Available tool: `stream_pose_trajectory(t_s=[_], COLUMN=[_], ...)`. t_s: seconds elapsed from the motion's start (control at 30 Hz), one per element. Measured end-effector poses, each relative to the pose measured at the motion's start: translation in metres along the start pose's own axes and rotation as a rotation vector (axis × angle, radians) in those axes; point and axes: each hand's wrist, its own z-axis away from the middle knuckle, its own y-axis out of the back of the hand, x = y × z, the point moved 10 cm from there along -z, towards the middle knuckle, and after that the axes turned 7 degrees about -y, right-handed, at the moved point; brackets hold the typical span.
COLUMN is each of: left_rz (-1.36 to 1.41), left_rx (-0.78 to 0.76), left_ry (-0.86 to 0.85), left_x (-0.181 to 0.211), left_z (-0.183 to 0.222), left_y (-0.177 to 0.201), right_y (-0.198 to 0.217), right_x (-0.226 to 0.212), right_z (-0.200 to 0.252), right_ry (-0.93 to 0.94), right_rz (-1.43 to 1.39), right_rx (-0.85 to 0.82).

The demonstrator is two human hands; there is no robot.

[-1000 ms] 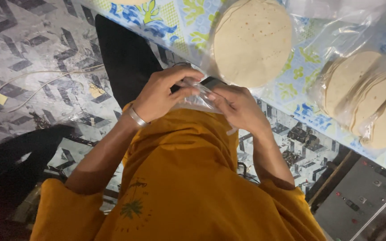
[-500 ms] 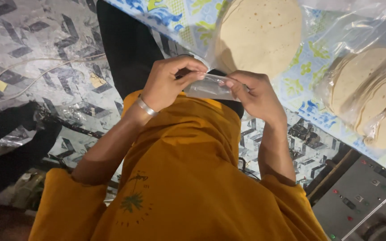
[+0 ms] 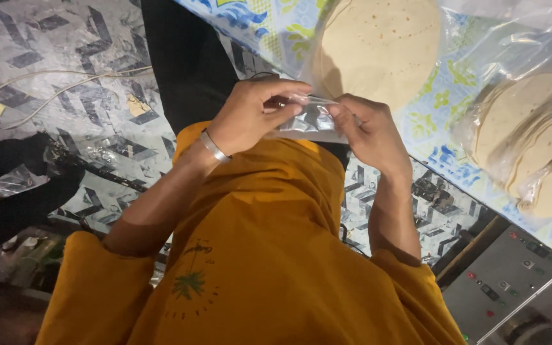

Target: The person packages stacks of flat tortillas into plastic bags by hand, sliding each stack into a bag and sealing it before moving it to a larger stack.

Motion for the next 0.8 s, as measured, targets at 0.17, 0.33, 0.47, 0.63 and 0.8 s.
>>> stream_pose_trajectory(t_s=[0.17, 0.33, 0.47, 0.63, 0.8], left_rz=[-0.116, -0.187, -0.242, -0.157, -0.072], left_rx=[0.121, 0.147, 0.183, 0.177, 0.149], left_ry=[0.191, 0.117, 0.102, 0.068, -0.002], left_x=[-0.026, 0.000, -0.008, -0.001, -0.015], left_z=[0.009, 0.005, 0.011, 0.006, 0.007], left_y=[0.006, 0.010, 0.009, 0.012, 0.007], right_y=[-0.001, -0.004, -0.005, -0.012, -0.011], right_x=[-0.006, -0.008, -0.006, 0.002, 0.004], right_z=[-0.003, -0.005, -0.005, -0.007, -0.008], right_ry=[0.021, 0.024, 0.031, 0.016, 0.051], right_rz=[0.048, 0.067, 0.059, -0.004, 0.010], right_rx=[0.002, 0.003, 0.005, -0.031, 0.005])
